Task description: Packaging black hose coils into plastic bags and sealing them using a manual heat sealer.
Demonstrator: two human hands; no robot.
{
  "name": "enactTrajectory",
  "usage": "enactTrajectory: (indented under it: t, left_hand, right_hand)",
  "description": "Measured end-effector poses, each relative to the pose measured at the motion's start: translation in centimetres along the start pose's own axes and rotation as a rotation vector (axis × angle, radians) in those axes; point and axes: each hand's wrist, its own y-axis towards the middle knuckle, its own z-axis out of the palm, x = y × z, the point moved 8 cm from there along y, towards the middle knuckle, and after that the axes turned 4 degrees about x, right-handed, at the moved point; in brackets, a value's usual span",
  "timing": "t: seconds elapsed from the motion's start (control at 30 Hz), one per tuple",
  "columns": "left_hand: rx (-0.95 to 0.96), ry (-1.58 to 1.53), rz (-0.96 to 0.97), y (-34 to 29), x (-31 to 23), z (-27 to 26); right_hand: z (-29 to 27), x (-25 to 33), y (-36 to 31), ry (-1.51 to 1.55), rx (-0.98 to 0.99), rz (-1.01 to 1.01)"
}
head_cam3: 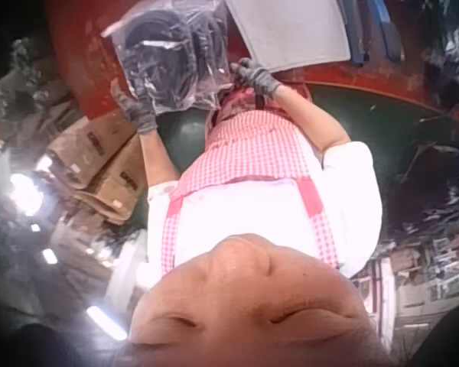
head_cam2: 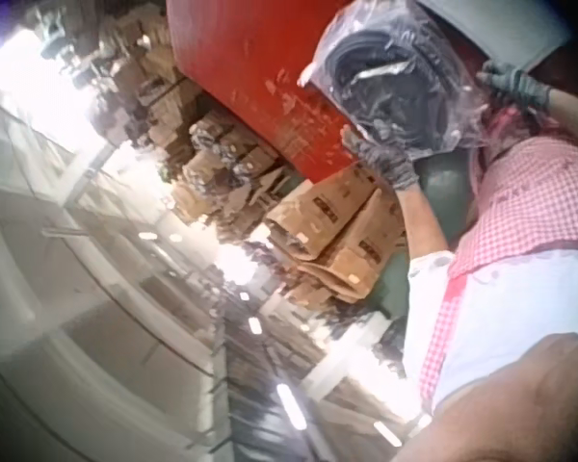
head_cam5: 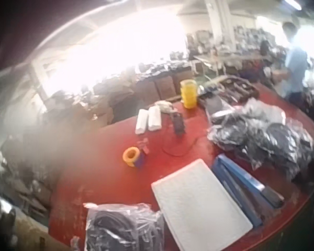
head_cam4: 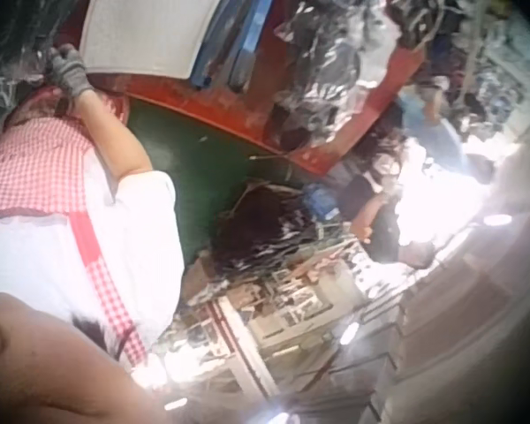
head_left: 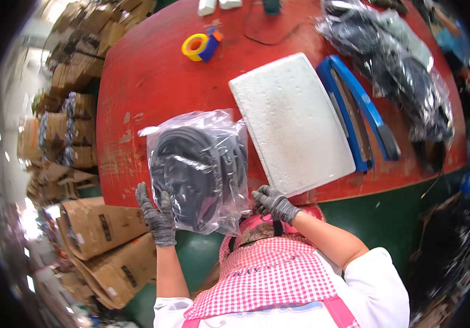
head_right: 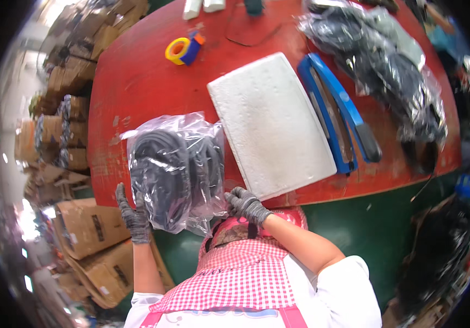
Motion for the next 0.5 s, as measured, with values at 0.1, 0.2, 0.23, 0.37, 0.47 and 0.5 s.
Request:
enactTrajectory:
  t: [0.1,0.2,0.23,0.37,0.47,0.5]
  left_hand:
    - [0.233,-0.086,0.095,1.1,-4.2,1.4]
    - [0.456,-0.494,-0.083,0.3,-4.0,4.8]
    - [0.47,-0.641,-0.19,0.0,-3.2,5.4]
    - [0.497,-0.711,-0.282,0.0,-3.9,5.3]
    - [0.491,-0.597,-0.317,-0.1,-3.3,4.7]
    - [0.491,-0.56,-0.339,-0.2,-3.1,4.5]
  right_hand:
    - [1.3,-1.6,1.1,-0.124,0.035,-0.34]
    - [2.8,2.3,-1.8,-0.126,0.128,-0.476]
    - [2.7,2.9,-1.8,-0.121,0.17,-0.48]
    - [1.7,1.1,1.5,-0.038,0.044,-0.401]
    - [0.5,-1.7,4.1,-0.097,-0.066,-0.146]
    - [0.4,-1.6,4.2,-0.045,0.009,-0.063]
